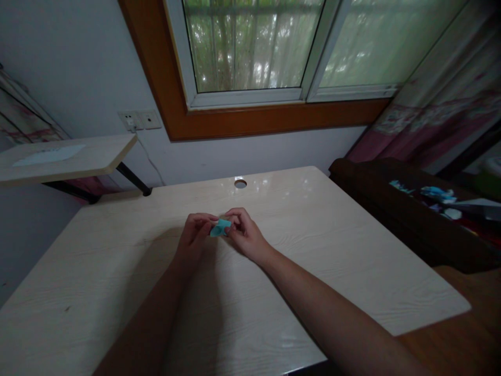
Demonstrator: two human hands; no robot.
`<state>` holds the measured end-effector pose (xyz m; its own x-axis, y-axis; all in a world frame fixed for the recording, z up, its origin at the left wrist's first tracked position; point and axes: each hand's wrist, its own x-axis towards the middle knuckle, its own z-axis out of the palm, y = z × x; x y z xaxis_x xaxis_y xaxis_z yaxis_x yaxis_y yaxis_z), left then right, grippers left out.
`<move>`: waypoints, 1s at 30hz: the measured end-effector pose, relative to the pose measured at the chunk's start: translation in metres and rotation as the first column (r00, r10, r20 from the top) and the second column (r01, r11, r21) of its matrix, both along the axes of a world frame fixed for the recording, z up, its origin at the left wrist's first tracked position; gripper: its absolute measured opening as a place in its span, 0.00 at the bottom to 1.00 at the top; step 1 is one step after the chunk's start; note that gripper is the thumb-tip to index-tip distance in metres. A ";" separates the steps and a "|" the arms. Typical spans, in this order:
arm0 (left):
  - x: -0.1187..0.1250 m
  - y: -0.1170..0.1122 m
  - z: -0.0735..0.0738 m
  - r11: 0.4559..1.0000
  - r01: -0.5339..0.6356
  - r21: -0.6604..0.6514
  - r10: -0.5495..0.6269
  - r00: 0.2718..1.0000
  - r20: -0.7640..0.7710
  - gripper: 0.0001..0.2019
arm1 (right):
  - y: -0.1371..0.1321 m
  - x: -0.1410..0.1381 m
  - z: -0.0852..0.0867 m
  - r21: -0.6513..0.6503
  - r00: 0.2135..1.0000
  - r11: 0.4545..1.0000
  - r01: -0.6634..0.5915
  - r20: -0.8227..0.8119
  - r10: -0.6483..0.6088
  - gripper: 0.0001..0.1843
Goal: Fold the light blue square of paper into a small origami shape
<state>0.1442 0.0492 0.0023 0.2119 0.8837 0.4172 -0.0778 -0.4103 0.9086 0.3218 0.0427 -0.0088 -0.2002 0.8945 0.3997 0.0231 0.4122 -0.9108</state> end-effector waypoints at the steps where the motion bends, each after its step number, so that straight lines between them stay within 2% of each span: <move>1: 0.000 0.001 -0.001 0.999 -0.003 -0.045 0.004 1.000 0.014 0.08 | 0.000 0.000 0.000 0.007 1.000 1.000 -0.009 0.006 0.009 0.16; 4: 0.000 0.005 -0.004 0.988 0.006 -0.155 -0.002 1.000 0.027 0.12 | -0.001 0.000 0.002 0.029 0.999 0.999 -0.027 0.029 0.026 0.16; 8: -0.002 0.010 -0.009 0.969 0.049 -0.241 -0.044 0.999 0.025 0.13 | -0.001 0.001 0.003 0.043 0.998 0.999 -0.022 0.059 0.019 0.16; 14: -0.002 0.011 -0.006 0.970 0.077 -0.232 -0.093 0.994 -0.060 0.11 | 0.003 0.000 -0.002 0.010 1.000 1.000 -0.014 -0.022 0.015 0.18; 22: -0.001 0.009 -0.005 0.964 0.123 -0.237 -0.139 0.989 -0.052 0.12 | 0.007 -0.002 -0.006 -0.083 0.992 0.996 -0.024 -0.122 0.014 0.21; 26: -0.001 0.008 -0.007 0.970 0.081 -0.230 -0.099 0.993 -0.069 0.11 | 0.007 -0.003 -0.006 -0.087 0.990 0.996 -0.013 -0.143 0.000 0.20; 30: 0.000 0.009 -0.008 0.979 -0.042 -0.198 0.019 0.993 -0.117 0.11 | 0.007 -0.003 -0.005 -0.095 0.990 0.995 0.037 -0.132 -0.049 0.17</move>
<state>0.1445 0.0585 -0.0059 0.2197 0.9536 0.2059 0.0403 -0.2198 0.9747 0.3191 0.0497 -0.0134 -0.1106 0.9352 0.3363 -0.0861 0.3281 -0.9407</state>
